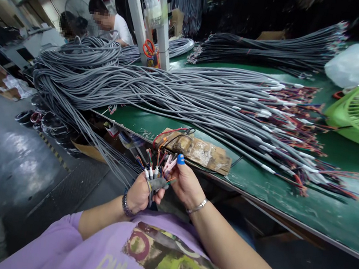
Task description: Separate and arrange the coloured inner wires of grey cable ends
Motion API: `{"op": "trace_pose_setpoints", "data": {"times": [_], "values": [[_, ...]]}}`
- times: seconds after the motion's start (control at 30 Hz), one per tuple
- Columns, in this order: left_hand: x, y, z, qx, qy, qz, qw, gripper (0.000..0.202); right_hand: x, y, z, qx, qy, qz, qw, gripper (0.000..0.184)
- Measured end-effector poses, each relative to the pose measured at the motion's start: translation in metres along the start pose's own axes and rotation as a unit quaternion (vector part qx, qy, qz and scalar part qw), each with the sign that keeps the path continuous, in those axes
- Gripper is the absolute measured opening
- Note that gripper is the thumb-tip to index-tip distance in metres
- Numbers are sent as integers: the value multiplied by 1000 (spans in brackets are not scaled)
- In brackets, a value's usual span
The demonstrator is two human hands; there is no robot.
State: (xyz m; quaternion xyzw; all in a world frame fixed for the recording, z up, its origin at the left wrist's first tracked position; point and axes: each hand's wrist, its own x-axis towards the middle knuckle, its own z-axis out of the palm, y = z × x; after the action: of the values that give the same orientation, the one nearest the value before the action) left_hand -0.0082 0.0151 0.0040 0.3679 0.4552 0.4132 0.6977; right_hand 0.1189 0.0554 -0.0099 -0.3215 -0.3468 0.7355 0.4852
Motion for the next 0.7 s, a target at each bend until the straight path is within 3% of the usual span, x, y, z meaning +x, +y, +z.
{"op": "trace_pose_setpoints", "data": {"times": [0.1,0.2,0.47,0.6,0.7], "values": [[0,-1,-1,8,2,-2,1000,38,4,3,0,121,45,3,992,44],[0,-3,-2,9,0,2,1000,38,5,7,-1,164,54,20,985,39],[-11,-1,-2,6,0,7,1000,40,-3,8,-8,168,-5,63,984,49],[-16,1,-2,3,7,2,1000,43,-7,3,-10,180,-10,85,980,38],[-17,3,-2,0,20,8,1000,44,-8,1,-10,147,4,65,987,26]]}}
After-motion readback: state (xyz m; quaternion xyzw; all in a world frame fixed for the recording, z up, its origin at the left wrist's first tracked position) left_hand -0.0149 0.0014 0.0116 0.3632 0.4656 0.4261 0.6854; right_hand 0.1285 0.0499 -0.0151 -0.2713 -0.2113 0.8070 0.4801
